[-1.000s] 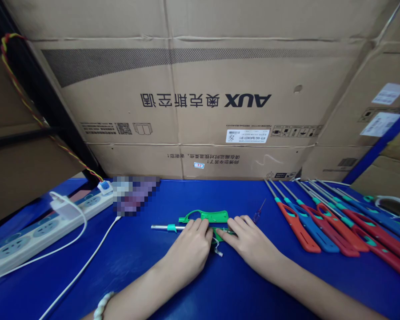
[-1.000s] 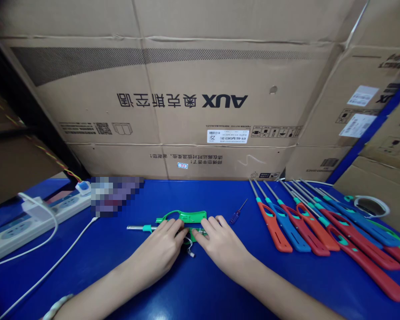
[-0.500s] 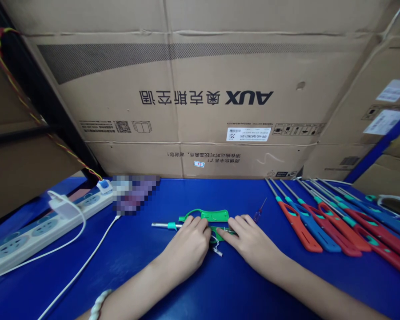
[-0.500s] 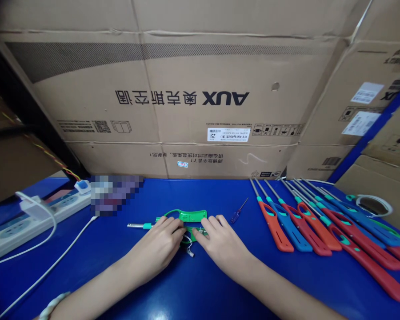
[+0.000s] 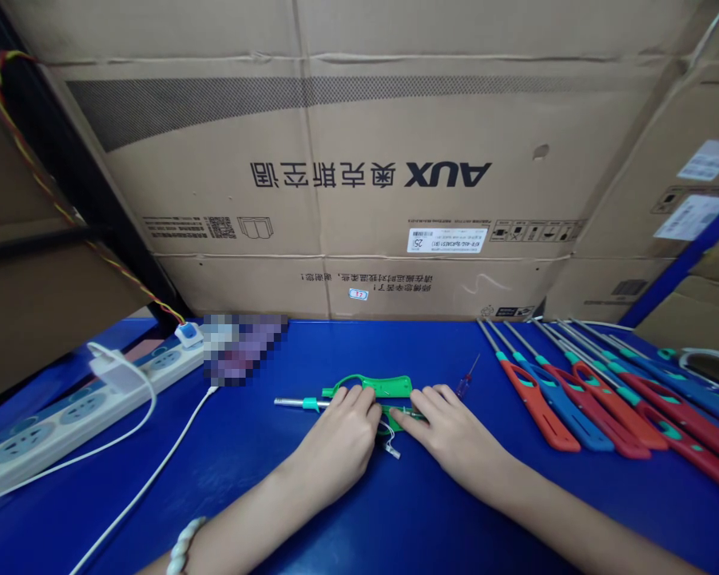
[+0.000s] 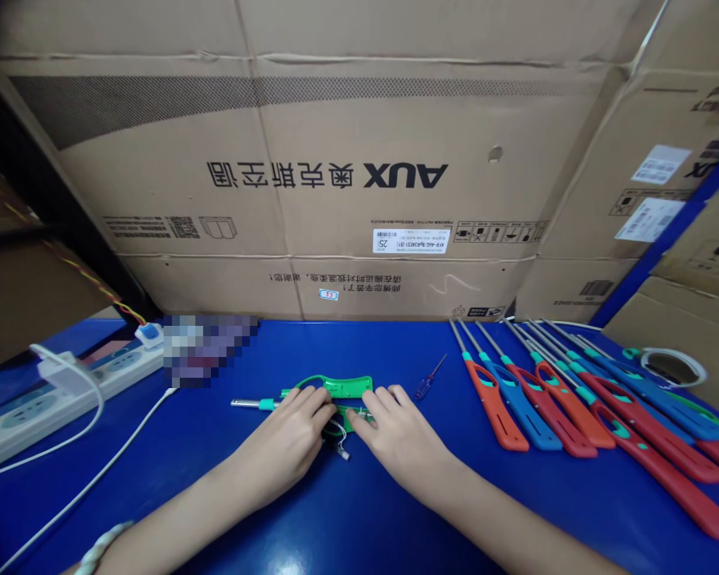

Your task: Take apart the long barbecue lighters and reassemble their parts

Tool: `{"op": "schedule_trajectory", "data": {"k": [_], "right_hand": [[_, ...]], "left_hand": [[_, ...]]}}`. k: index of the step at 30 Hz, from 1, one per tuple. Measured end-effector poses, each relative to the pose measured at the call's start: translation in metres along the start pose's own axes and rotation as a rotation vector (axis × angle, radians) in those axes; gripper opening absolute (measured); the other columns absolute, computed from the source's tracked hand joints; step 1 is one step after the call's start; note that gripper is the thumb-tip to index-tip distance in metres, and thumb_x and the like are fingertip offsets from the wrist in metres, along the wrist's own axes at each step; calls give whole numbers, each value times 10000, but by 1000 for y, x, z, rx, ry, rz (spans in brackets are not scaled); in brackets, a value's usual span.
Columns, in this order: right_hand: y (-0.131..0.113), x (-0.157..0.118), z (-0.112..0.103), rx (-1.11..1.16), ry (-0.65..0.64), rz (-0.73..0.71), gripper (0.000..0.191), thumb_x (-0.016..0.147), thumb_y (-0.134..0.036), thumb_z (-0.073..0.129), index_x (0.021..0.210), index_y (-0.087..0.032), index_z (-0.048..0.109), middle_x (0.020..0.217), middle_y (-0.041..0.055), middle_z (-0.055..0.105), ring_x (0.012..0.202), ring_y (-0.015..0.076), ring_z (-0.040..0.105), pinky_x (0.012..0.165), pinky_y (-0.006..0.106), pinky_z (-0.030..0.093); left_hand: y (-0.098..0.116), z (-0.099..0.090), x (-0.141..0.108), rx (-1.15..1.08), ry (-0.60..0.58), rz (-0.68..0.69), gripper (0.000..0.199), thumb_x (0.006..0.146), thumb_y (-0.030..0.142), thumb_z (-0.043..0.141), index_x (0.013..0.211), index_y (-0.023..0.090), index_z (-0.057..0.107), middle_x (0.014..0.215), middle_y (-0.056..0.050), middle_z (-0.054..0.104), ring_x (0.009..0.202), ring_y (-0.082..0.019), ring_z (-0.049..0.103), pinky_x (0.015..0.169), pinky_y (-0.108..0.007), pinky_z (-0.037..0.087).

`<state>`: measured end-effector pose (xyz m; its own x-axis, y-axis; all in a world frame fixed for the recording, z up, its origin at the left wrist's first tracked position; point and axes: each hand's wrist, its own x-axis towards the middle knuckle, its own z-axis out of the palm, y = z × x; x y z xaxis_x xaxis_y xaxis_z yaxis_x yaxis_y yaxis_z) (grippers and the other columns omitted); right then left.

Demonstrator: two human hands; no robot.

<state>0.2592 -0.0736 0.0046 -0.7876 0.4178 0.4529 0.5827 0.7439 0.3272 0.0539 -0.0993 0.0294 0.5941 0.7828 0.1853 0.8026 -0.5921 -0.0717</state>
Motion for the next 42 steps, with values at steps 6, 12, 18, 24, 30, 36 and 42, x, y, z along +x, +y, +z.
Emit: {"op": "schedule_trajectory", "data": {"k": [6,12,18,24,30,36,42], "right_hand": [[0,1,-1,-1,-11,1,257,935,-118,447,1100,-183,633,866,88,584,790,223,506,730,357,373],[0,0,0,-6,15,-5,273,933,-99,422,1087,-174,635,850,89,577,783,229,499,729,360,373],[0,1,-1,-15,24,-9,253,940,-107,422,1063,-163,636,833,84,566,771,219,499,727,356,374],[0,0,1,-1,18,-8,269,931,-95,414,1072,-160,634,828,84,559,768,226,490,727,357,377],[0,-1,2,9,23,1,261,923,-101,434,1080,-166,632,835,85,566,776,230,482,734,353,373],[3,0,-2,96,52,35,272,924,-58,363,956,-138,621,816,80,578,755,215,477,764,349,356],[10,2,-6,331,-32,131,193,905,-84,473,758,-174,558,768,24,568,710,173,473,744,321,344]], "left_hand": [[-1,1,2,-20,0,-30,245,841,21,392,977,135,560,986,-89,536,869,-243,492,814,-395,438],[2,-1,3,36,2,4,223,850,26,402,936,146,569,956,-76,554,879,-238,509,823,-384,414],[4,3,3,63,14,-1,187,863,65,431,962,144,569,958,-82,559,907,-250,517,837,-396,398],[8,7,4,89,28,-27,218,852,102,443,1025,127,573,1017,-97,572,928,-275,507,813,-414,404],[11,4,5,76,21,-46,181,871,160,447,990,131,580,990,-93,571,910,-273,500,808,-423,394],[5,-1,3,32,43,0,139,885,129,434,892,152,570,925,-72,571,865,-247,495,806,-394,370],[-7,-16,2,-144,29,-13,148,901,109,426,924,171,558,930,-49,571,860,-220,500,777,-349,360]]}}
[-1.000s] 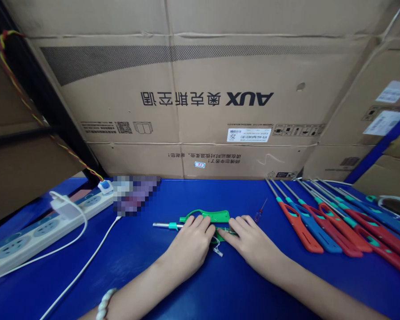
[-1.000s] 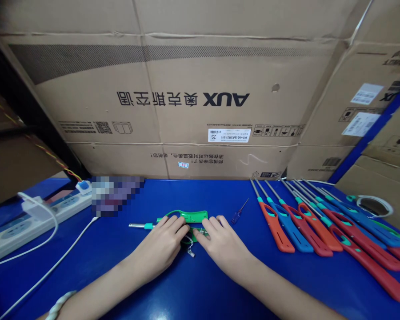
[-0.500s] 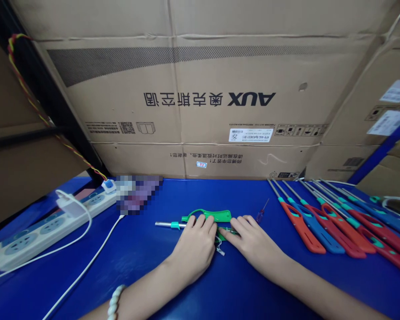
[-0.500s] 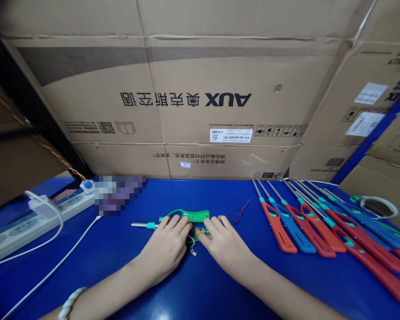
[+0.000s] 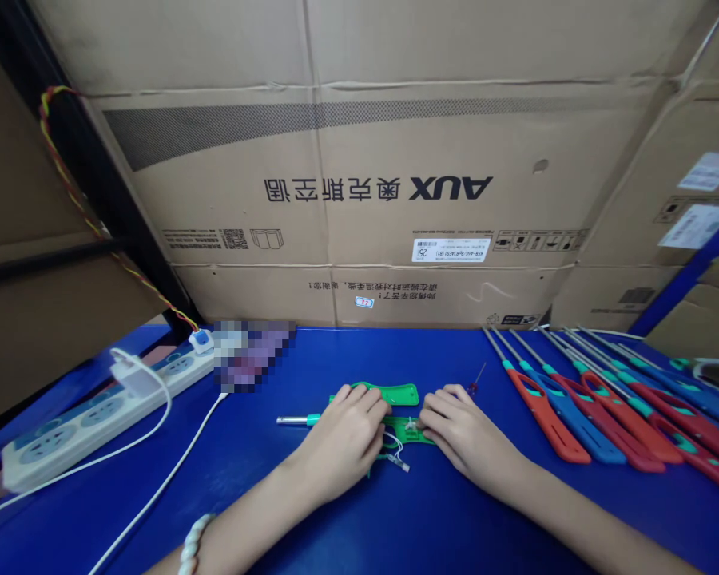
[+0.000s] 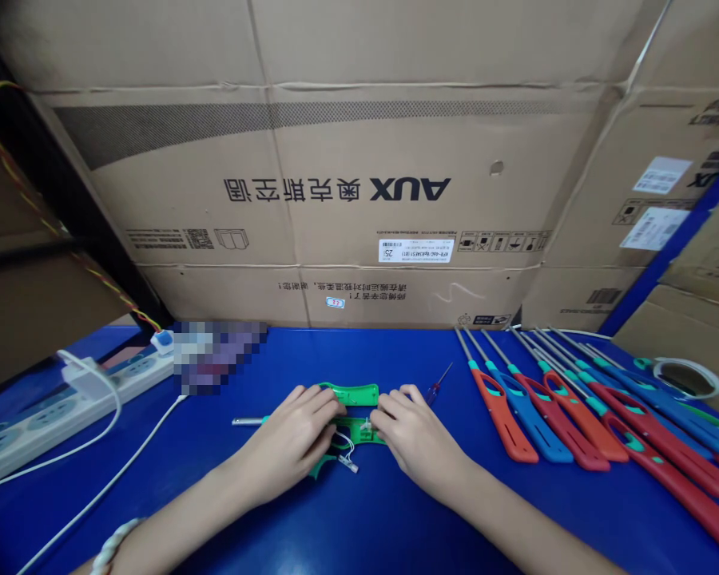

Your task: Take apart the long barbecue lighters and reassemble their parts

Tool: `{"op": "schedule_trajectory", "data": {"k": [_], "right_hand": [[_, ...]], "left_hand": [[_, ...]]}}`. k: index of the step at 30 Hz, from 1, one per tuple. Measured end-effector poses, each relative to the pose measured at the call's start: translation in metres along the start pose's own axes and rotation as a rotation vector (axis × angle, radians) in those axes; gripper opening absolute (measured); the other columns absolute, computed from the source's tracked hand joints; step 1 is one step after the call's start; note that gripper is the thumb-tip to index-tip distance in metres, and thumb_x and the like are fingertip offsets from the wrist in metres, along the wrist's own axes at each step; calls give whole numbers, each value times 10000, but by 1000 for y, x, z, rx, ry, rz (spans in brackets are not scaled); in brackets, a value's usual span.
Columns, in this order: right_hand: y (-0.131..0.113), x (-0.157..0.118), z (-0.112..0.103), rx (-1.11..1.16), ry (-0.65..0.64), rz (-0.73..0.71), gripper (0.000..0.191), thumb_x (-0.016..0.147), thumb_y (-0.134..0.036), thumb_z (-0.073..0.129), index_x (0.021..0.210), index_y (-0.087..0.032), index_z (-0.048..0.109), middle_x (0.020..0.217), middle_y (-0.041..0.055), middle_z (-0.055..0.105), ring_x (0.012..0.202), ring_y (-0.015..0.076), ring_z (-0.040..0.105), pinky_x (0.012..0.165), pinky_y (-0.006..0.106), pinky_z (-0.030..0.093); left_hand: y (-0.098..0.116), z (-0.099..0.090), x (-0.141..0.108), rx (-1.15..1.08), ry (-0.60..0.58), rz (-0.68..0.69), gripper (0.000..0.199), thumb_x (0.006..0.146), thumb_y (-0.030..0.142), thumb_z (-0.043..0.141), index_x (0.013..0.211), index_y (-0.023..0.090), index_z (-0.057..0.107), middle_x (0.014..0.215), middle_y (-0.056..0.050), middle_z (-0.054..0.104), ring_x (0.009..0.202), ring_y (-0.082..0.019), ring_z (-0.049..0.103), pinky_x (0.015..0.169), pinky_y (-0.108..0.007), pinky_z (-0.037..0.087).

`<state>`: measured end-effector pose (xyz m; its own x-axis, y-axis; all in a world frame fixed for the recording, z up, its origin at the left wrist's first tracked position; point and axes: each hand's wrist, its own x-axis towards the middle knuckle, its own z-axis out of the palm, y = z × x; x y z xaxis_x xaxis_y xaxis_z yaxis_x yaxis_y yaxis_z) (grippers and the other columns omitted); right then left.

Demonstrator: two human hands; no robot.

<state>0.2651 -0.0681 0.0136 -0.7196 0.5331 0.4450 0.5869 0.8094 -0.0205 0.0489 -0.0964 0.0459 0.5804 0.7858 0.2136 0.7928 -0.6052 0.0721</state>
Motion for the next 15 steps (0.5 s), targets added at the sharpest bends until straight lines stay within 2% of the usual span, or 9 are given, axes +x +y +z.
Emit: {"op": "schedule_trajectory", "data": {"k": [2,6,11,15], "right_hand": [[0,1,-3,25,-29,11,171,904,-97,498,770,-178,566,789,25,574,736,173,481,751,320,345],[-1,2,-11,52,-68,42,153,912,-115,492,817,-178,593,848,47,576,779,184,481,727,320,349],[-3,2,-22,119,-92,40,166,945,-183,458,879,-186,610,865,54,562,817,204,479,745,352,338],[-14,0,-20,188,-100,24,144,942,-220,480,850,-179,582,842,43,569,796,195,479,741,348,334]], "left_hand": [[-3,-6,1,-2,19,-27,165,910,103,406,954,166,552,932,-55,566,848,-220,494,757,-346,355],[-10,-16,2,27,33,-54,205,932,101,369,889,167,558,874,-47,567,807,-213,484,719,-338,336],[-16,-21,3,50,-3,-73,217,921,88,388,857,169,579,864,-45,587,805,-203,505,725,-331,338],[-18,-25,1,-26,-73,-60,177,907,98,454,817,169,589,842,-27,618,783,-184,553,733,-311,366]]}}
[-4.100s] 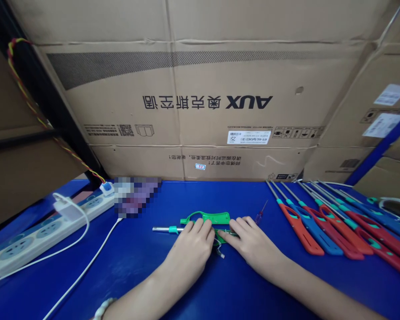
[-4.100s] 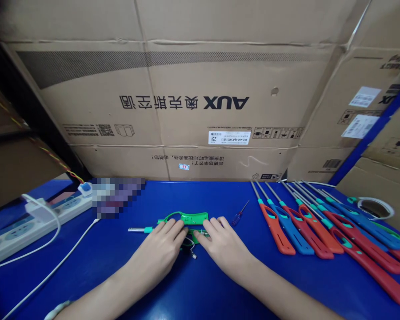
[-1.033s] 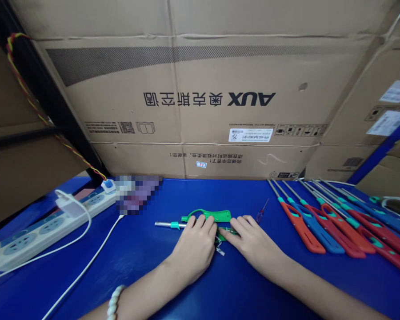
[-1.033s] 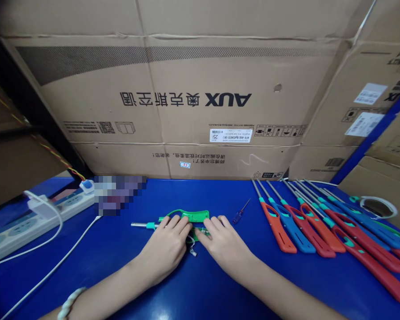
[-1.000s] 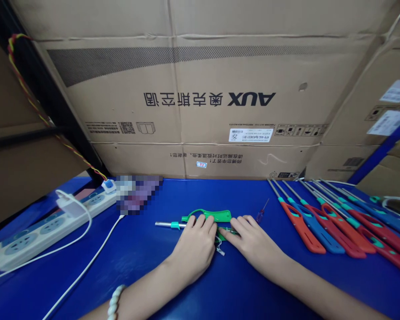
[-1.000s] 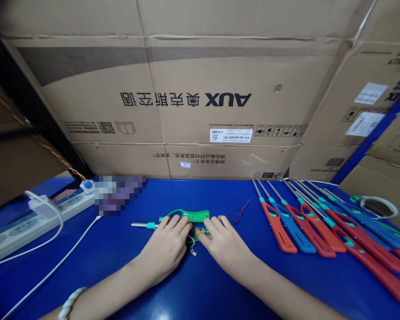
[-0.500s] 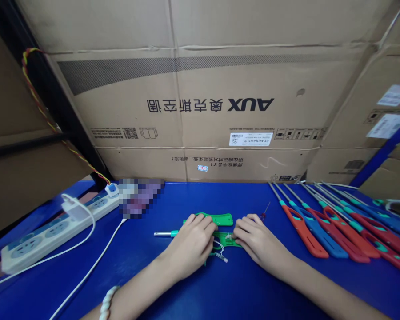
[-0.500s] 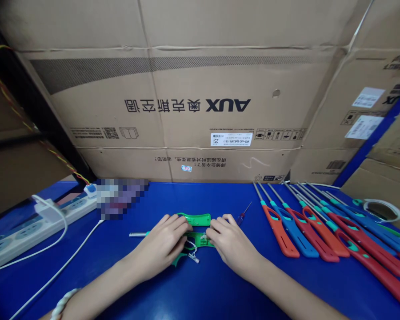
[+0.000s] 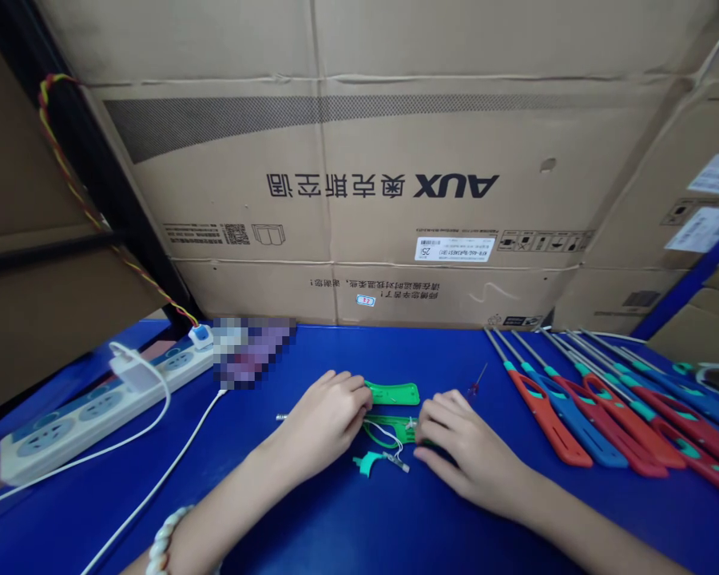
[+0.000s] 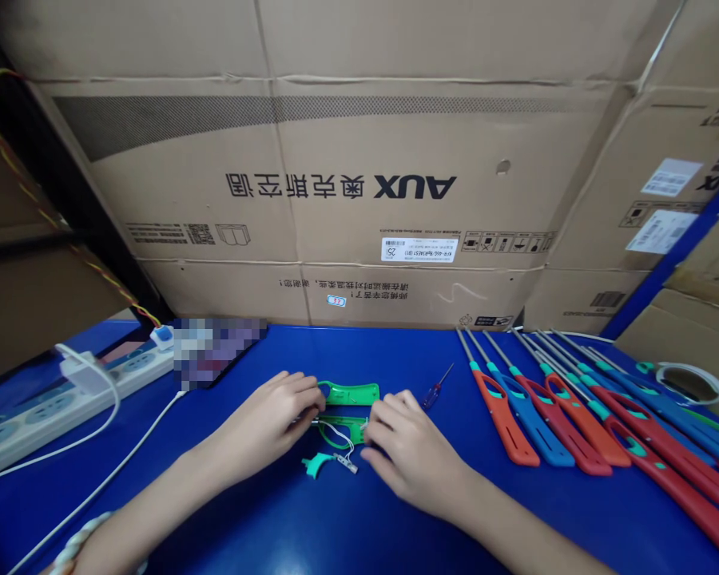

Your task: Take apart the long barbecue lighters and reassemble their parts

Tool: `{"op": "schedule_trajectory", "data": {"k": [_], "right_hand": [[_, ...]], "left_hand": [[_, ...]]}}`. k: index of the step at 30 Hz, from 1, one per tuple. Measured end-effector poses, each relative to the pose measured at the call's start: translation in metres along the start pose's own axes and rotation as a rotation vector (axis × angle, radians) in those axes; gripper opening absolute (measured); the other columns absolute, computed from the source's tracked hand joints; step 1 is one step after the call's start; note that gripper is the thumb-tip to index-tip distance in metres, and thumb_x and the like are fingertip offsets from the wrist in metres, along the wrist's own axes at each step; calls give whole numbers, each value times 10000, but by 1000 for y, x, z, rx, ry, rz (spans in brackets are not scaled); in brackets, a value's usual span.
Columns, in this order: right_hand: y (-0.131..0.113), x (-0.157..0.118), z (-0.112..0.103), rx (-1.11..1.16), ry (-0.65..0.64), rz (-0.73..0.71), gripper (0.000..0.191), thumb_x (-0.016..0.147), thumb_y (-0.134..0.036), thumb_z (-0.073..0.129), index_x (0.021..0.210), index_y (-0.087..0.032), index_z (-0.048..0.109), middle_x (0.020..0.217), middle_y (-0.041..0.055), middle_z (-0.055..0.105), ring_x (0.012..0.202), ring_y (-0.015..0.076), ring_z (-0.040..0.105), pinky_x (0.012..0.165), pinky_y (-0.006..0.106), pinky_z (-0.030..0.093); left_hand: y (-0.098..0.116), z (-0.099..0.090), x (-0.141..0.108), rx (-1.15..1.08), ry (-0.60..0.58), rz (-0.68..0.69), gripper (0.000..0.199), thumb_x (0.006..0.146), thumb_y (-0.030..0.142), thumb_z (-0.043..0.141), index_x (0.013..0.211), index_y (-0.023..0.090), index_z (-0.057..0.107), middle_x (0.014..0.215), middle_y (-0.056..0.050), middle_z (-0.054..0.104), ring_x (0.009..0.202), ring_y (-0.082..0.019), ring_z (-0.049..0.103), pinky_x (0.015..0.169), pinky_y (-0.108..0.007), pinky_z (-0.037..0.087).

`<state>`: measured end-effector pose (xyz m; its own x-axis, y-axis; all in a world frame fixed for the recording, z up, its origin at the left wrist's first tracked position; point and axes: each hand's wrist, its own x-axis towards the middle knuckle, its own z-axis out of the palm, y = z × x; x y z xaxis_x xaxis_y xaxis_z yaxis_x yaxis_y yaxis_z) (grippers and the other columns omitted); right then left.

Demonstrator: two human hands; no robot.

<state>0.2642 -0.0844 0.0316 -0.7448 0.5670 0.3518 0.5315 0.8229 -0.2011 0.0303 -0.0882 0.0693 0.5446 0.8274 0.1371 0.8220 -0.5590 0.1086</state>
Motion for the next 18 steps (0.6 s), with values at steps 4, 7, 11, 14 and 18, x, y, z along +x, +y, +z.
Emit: {"op": "schedule_trajectory", "data": {"k": [4,7,11,14,18], "right_hand": [[-12,-3,19,-4,-2,2,150,870,-323,612,865,-178,574,863,43,589,804,210,488,737,346,343],[-15,-4,29,-30,65,-12,103,901,-245,546,834,-171,573,808,37,590,755,197,479,710,336,343],[-14,-2,26,-11,124,-23,182,926,-166,432,816,-168,577,759,36,574,718,184,470,697,332,348],[-11,1,18,-24,164,11,208,928,-158,405,814,-164,579,762,46,561,719,183,472,697,333,356],[-7,5,15,-30,196,37,194,926,-152,412,808,-170,565,820,60,568,744,186,478,692,327,369]], "left_hand": [[0,-6,-6,-120,-136,31,60,839,221,648,843,179,606,823,0,646,759,-179,607,673,-276,382],[0,-8,-10,-131,-226,49,231,714,259,785,857,192,616,821,11,660,784,-200,625,627,-262,372],[0,-6,-11,-117,-285,51,285,635,226,841,816,199,622,785,26,667,739,-196,626,569,-258,329],[0,-5,-10,-128,-281,54,275,645,215,834,822,199,625,812,27,668,761,-193,624,572,-258,324],[0,-2,-10,-139,-283,66,241,674,177,810,816,197,616,811,30,661,750,-180,617,579,-259,319]]}}
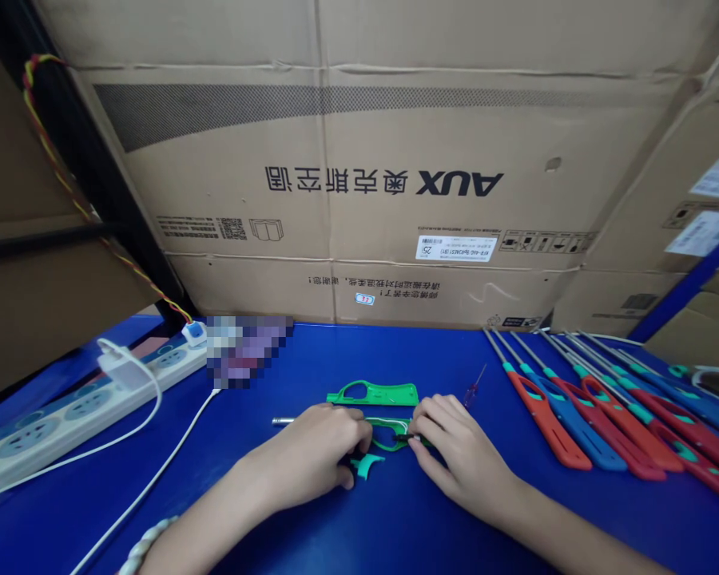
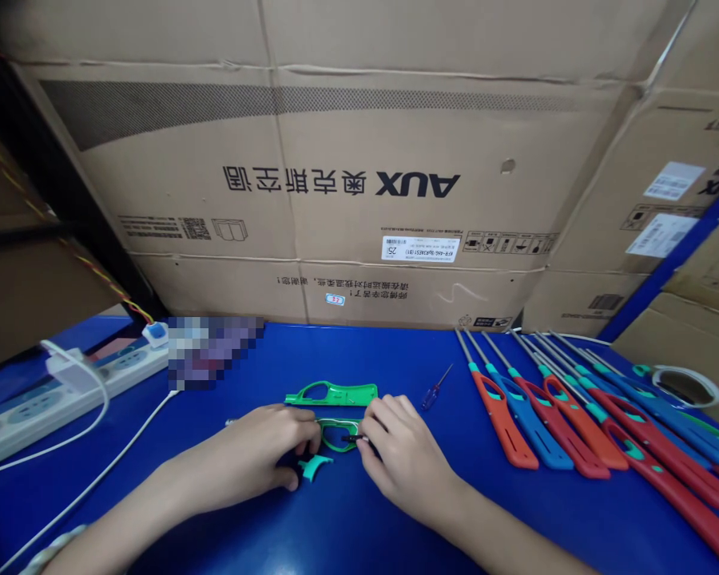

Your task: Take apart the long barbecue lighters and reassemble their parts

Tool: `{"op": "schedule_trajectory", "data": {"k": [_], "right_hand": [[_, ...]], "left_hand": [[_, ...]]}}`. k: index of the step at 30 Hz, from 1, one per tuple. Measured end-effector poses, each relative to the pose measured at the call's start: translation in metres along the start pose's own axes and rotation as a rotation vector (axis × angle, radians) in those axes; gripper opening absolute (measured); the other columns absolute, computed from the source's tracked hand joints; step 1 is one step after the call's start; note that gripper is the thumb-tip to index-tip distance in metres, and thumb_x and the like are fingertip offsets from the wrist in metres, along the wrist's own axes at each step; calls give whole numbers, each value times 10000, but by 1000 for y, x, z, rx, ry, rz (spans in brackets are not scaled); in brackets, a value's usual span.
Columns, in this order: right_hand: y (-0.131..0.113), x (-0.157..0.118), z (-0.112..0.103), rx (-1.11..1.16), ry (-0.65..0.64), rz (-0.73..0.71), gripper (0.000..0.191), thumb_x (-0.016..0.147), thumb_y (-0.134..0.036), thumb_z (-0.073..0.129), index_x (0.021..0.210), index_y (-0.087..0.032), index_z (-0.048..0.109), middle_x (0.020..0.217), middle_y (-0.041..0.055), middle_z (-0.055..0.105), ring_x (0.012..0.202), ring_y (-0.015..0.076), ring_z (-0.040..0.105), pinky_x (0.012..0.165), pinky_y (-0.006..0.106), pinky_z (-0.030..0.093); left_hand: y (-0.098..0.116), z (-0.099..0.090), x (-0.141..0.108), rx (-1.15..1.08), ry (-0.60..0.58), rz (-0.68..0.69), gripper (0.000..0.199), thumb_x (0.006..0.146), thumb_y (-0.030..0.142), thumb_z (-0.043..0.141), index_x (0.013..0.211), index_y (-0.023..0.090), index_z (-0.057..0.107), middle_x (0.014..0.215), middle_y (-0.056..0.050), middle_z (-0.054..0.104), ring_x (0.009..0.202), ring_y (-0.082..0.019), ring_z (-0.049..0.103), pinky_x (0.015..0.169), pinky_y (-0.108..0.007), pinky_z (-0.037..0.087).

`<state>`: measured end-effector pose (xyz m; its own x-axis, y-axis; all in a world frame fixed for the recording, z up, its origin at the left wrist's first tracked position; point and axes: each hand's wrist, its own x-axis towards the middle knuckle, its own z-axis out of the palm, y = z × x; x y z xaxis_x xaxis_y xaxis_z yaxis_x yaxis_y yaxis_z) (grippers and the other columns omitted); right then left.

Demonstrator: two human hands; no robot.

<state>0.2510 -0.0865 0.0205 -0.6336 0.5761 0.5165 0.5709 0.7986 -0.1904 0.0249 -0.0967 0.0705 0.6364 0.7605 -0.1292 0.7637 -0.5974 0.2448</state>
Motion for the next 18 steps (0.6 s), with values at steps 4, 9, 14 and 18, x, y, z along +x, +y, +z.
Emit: {"op": "schedule_trajectory", "data": {"k": [4,9,14,18], "right_hand": [[5,-1,4,9,-41,20,160,919,-144,433,819,-180,552,896,69,576,798,194,499,736,336,393],[8,-3,8,1,-89,20,152,923,-146,437,836,-181,556,906,67,579,805,194,515,737,335,408],[9,-2,7,-5,-76,27,156,925,-155,434,832,-189,555,893,62,587,801,189,529,757,339,431],[8,-1,7,29,-83,62,136,915,-139,446,837,-194,543,901,57,590,818,190,533,793,355,445]], "left_hand": [[0,4,0,0,23,20,251,661,174,816,793,194,604,801,35,651,729,-176,606,574,-261,315],[0,6,1,7,26,26,240,663,156,806,794,188,607,790,30,642,718,-177,604,564,-264,314],[1,9,2,12,35,44,172,712,124,751,791,180,608,793,14,643,746,-189,617,597,-269,345],[1,5,1,-38,18,34,251,691,120,766,868,189,602,857,3,651,803,-209,618,652,-281,403]]}}
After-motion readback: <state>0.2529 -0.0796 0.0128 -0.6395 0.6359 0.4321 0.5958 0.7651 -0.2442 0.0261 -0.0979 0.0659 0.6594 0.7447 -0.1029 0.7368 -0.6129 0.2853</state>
